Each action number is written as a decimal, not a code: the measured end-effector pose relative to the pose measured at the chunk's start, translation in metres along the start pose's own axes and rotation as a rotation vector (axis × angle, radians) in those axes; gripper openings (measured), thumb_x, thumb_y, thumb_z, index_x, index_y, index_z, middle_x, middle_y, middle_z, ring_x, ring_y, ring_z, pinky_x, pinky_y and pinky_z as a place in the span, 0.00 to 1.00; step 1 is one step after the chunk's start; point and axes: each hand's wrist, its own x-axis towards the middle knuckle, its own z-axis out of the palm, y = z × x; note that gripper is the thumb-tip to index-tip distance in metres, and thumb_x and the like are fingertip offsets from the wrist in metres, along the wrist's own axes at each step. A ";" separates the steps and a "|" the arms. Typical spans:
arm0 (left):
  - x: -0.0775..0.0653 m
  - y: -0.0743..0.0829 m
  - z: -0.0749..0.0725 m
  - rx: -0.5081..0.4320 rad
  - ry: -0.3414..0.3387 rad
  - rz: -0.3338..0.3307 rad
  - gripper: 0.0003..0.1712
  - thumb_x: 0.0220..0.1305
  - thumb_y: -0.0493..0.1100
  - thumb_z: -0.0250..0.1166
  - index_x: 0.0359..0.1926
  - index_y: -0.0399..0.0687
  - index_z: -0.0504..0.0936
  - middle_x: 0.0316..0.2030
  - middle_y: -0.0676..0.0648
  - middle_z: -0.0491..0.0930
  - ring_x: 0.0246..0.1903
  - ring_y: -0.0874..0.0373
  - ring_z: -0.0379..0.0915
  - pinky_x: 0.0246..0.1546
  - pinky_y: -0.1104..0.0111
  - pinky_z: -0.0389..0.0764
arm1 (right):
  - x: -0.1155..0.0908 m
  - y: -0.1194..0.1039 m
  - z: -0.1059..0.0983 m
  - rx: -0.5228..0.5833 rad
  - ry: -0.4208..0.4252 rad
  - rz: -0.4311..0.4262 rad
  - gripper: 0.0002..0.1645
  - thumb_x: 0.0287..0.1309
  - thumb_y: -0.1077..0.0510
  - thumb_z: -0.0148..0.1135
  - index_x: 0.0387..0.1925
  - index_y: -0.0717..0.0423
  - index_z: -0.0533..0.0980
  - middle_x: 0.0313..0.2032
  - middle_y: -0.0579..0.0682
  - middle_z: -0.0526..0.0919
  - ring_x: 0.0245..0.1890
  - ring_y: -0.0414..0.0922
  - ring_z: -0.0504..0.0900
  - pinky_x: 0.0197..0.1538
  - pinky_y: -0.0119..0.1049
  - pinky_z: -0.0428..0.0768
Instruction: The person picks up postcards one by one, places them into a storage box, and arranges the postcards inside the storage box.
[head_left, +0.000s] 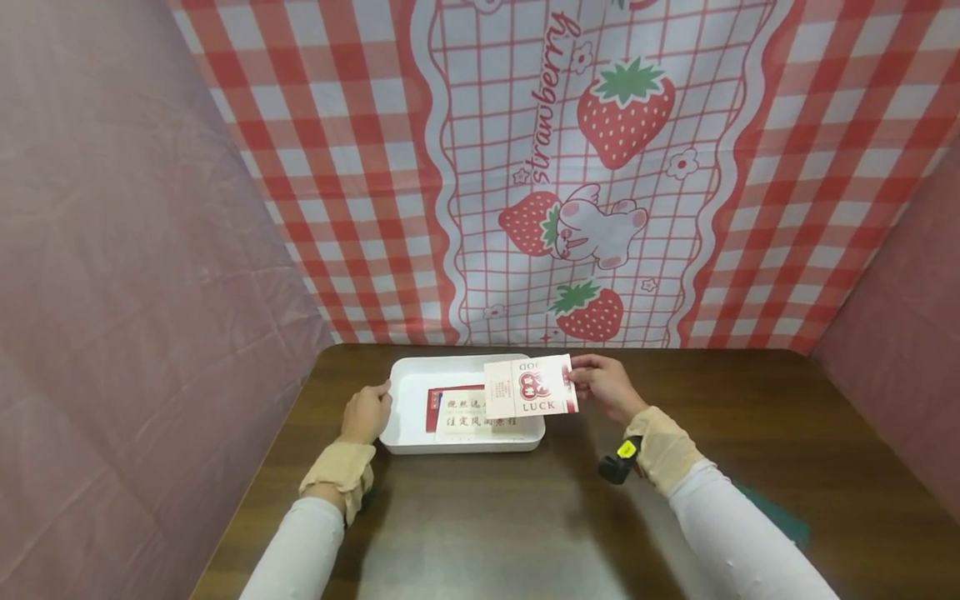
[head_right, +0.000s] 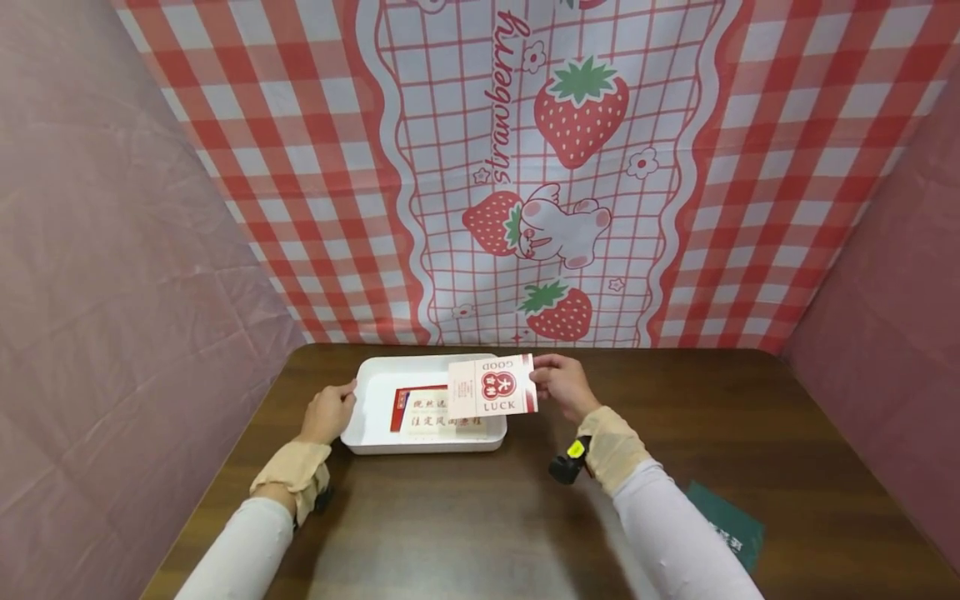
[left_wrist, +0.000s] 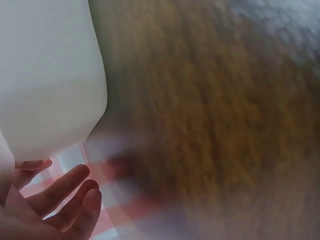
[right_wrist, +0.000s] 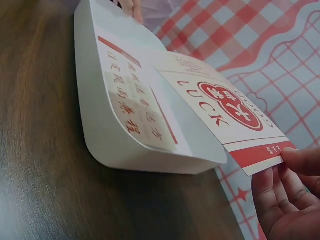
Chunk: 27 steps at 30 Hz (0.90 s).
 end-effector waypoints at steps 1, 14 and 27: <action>0.000 0.000 0.000 -0.001 0.002 0.000 0.20 0.57 0.44 0.52 0.50 0.53 0.79 0.48 0.42 0.79 0.39 0.36 0.77 0.37 0.49 0.74 | 0.000 0.001 0.003 0.014 0.001 0.010 0.21 0.56 0.65 0.52 0.51 0.72 0.66 0.25 0.43 0.77 0.22 0.36 0.76 0.29 0.30 0.79; 0.002 0.003 0.001 0.015 -0.021 -0.023 0.20 0.57 0.45 0.53 0.50 0.52 0.79 0.50 0.44 0.78 0.43 0.37 0.76 0.41 0.51 0.74 | 0.007 0.007 0.043 0.101 -0.004 0.119 0.19 0.55 0.69 0.50 0.50 0.71 0.66 0.23 0.47 0.77 0.21 0.38 0.77 0.27 0.32 0.79; 0.001 0.005 -0.002 0.000 -0.022 -0.025 0.19 0.57 0.43 0.54 0.50 0.50 0.79 0.50 0.43 0.78 0.43 0.38 0.76 0.42 0.50 0.74 | 0.010 0.013 0.055 0.002 -0.045 0.117 0.20 0.59 0.64 0.47 0.49 0.77 0.69 0.23 0.50 0.75 0.19 0.37 0.75 0.30 0.33 0.80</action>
